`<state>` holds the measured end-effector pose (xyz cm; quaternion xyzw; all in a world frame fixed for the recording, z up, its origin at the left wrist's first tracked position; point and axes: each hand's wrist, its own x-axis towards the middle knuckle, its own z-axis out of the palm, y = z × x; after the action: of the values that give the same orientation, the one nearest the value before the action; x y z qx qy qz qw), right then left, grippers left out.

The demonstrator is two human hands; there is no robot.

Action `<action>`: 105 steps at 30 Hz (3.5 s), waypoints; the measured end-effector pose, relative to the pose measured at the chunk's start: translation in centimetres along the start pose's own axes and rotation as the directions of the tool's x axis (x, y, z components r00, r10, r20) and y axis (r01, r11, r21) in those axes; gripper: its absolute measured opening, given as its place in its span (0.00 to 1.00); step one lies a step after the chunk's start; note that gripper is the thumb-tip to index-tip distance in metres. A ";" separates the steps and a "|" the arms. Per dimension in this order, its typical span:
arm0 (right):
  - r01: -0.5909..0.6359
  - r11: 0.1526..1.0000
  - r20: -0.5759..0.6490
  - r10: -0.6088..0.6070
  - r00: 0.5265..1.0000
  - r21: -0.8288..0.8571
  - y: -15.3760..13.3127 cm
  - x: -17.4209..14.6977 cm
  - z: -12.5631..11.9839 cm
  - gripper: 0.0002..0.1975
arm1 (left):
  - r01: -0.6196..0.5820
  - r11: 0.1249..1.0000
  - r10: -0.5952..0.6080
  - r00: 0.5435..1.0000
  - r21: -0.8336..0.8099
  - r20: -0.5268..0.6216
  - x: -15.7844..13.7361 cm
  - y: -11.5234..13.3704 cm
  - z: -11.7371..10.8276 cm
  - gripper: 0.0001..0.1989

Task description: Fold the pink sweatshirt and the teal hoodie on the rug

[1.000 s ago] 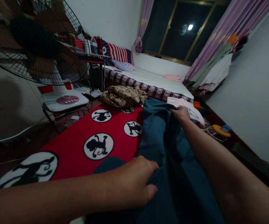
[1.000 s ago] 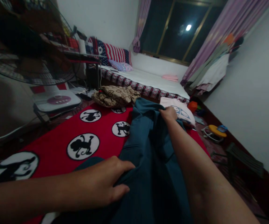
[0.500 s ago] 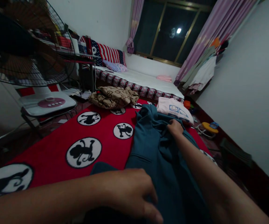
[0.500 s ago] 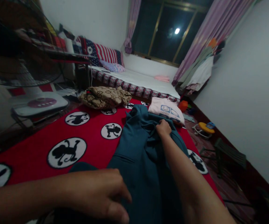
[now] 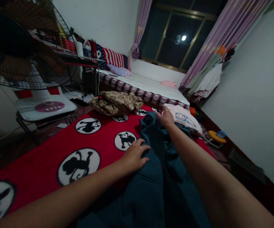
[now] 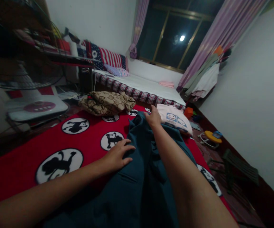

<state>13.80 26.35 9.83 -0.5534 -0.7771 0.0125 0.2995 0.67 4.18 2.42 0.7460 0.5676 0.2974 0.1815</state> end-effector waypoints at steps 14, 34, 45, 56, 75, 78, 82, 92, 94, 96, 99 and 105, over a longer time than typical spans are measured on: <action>-0.110 0.994 0.322 0.105 0.941 -0.001 4.9 -3.8 2.2 0.11 | 0.385 0.786 -0.485 0.869 -0.484 -0.096 9.0 -4.4 -2.9 0.15; -0.293 0.955 0.086 0.295 0.951 -0.043 6.2 -2.5 -0.9 0.12 | 0.223 0.924 -0.360 0.780 -0.311 -0.511 10.6 -6.5 -1.7 0.14; -0.176 0.960 0.230 0.226 0.947 -0.217 3.8 -1.3 2.8 0.28 | 0.018 0.992 -0.004 0.993 0.124 -0.116 6.8 -2.4 0.6 0.10; -0.187 0.978 -0.181 0.168 0.969 -0.097 4.3 -3.2 -4.4 0.18 | -0.035 0.982 -0.026 0.949 -0.188 -0.313 8.5 -2.8 -0.2 0.18; -0.105 0.948 0.331 0.000 0.943 0.300 0.7 -2.5 3.9 0.32 | 0.109 0.780 -0.444 0.790 -0.616 -0.422 9.0 -8.2 1.3 0.17; 0.085 0.983 0.272 -0.128 0.954 0.164 1.2 -5.4 3.4 0.25 | 0.060 0.811 -0.331 0.868 -0.582 -0.371 9.0 -8.8 1.6 0.13; 0.334 0.925 0.166 -0.364 0.917 0.181 1.2 -9.4 0.2 0.22 | 0.020 0.797 -0.250 0.921 -0.604 -0.299 8.7 -9.0 1.6 0.12; 0.441 0.799 0.338 -0.581 0.740 0.408 -1.2 -23.6 -6.9 0.28 | -0.175 0.919 0.102 0.971 -0.353 -0.214 2.3 -8.2 0.7 0.17; 0.447 0.780 0.382 -0.612 0.693 0.439 -2.1 -26.0 -8.5 0.31 | -0.198 0.921 0.153 0.976 -0.337 -0.155 0.5 -7.9 0.1 0.19; 0.470 0.756 0.425 -0.649 0.631 0.456 -3.3 -28.1 -10.1 0.34 | -0.197 0.920 0.185 0.980 -0.339 -0.067 -1.3 -7.5 -1.1 0.21; 0.519 0.707 0.483 -0.707 0.517 0.480 -5.1 -30.7 -12.6 0.39 | -0.131 0.940 0.184 0.972 -0.314 0.146 -4.2 -6.5 -4.1 0.19; 0.559 0.673 0.549 -0.731 0.404 0.484 -7.1 -33.6 -14.3 0.35 | 0.017 0.966 0.147 0.786 -0.259 0.601 -11.0 -3.6 -11.5 0.19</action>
<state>21.63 -10.02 8.87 -0.1193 -0.9737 0.1934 0.0180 -11.40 -6.05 6.31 0.7921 0.4088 0.1137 0.4387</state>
